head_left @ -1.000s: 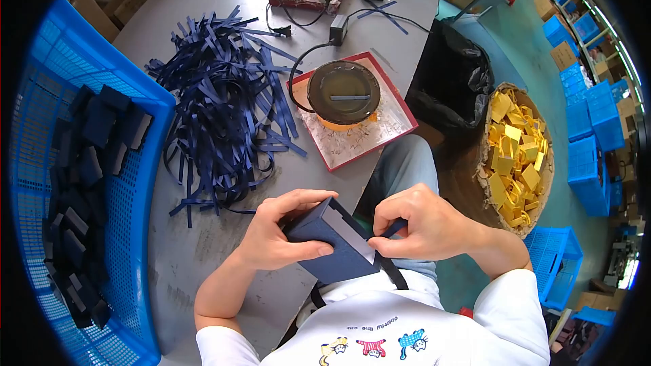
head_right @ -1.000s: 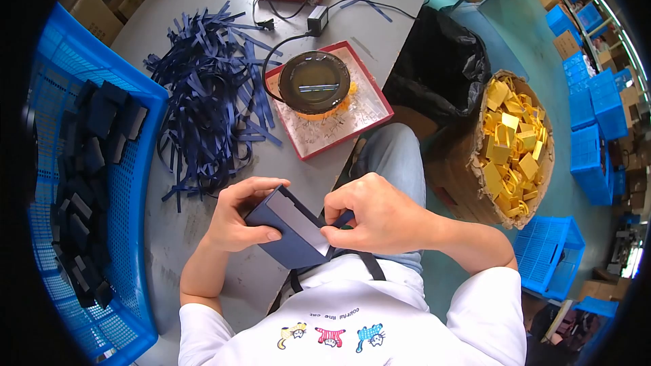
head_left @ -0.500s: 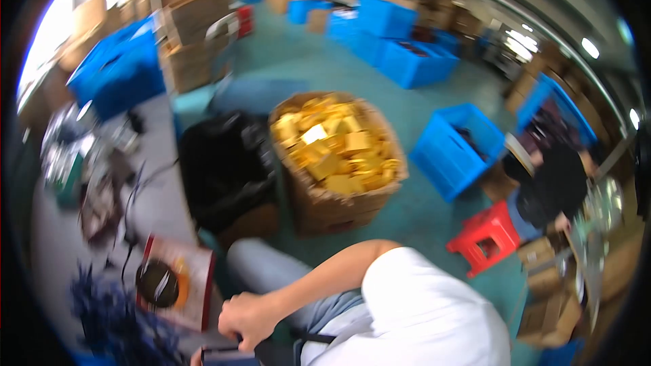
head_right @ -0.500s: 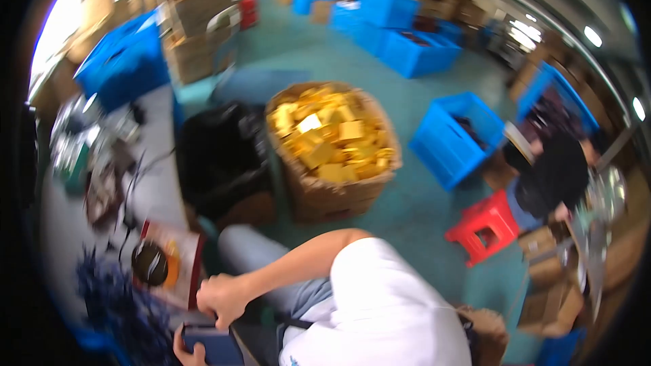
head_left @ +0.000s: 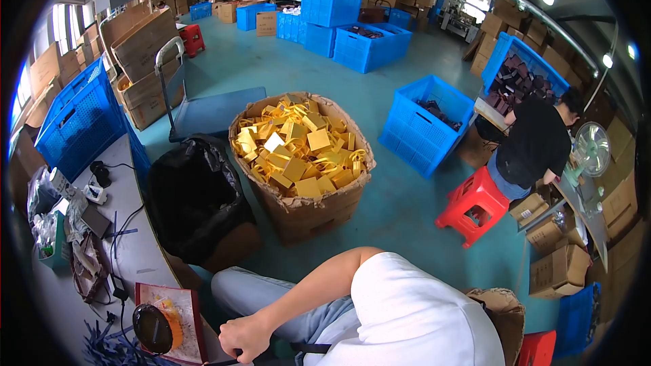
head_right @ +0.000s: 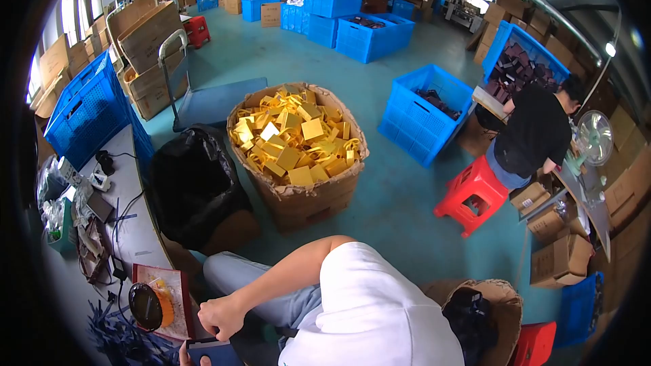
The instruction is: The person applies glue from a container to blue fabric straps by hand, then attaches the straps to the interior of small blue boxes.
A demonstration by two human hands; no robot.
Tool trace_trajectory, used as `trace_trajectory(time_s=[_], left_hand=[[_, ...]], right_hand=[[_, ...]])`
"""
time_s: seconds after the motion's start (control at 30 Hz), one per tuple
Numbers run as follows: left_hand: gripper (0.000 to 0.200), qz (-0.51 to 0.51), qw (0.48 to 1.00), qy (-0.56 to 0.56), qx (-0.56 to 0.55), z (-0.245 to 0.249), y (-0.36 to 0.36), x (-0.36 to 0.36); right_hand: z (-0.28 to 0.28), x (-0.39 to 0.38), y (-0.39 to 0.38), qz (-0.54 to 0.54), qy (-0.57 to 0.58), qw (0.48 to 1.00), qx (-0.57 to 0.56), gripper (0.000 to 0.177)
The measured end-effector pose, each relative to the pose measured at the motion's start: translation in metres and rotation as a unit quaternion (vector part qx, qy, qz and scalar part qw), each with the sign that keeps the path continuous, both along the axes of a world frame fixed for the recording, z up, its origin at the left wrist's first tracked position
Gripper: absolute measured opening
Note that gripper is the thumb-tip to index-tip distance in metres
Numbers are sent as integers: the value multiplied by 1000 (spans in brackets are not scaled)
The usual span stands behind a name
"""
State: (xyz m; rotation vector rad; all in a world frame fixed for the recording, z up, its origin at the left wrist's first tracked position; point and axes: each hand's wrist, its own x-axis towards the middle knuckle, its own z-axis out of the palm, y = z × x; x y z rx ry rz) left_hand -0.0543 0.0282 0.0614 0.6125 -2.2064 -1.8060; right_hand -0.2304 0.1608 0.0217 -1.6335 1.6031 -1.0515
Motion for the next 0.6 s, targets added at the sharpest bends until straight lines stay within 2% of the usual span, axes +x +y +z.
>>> trace_trajectory(time_s=[0.17, 0.23, 0.33, 0.37, 0.43, 0.6], left_hand=[[44, -1, 1000, 9, 2, -8, -8, -2], [44, -4, 1000, 7, -6, -10, -11, -1], [45, -9, 1000, 6, -6, -9, -12, 0], [45, -11, 1000, 6, -2, -9, -12, 0], [45, -11, 1000, 3, -2, -8, -11, 0], [46, -8, 1000, 5, 20, -12, -10, 2]], right_hand=[[-1, -5, 1, -24, -39, 999, -11, 20], [7, -7, 1, 0, -94, 994, 55, 22], [8, -7, 1, 4, -135, 989, 61, 22], [8, -6, 2, 5, -135, 989, 61, 22], [4, -2, 3, -6, -35, 999, -18, 21], [-4, 0, 0, -18, -30, 999, -17, 19]])
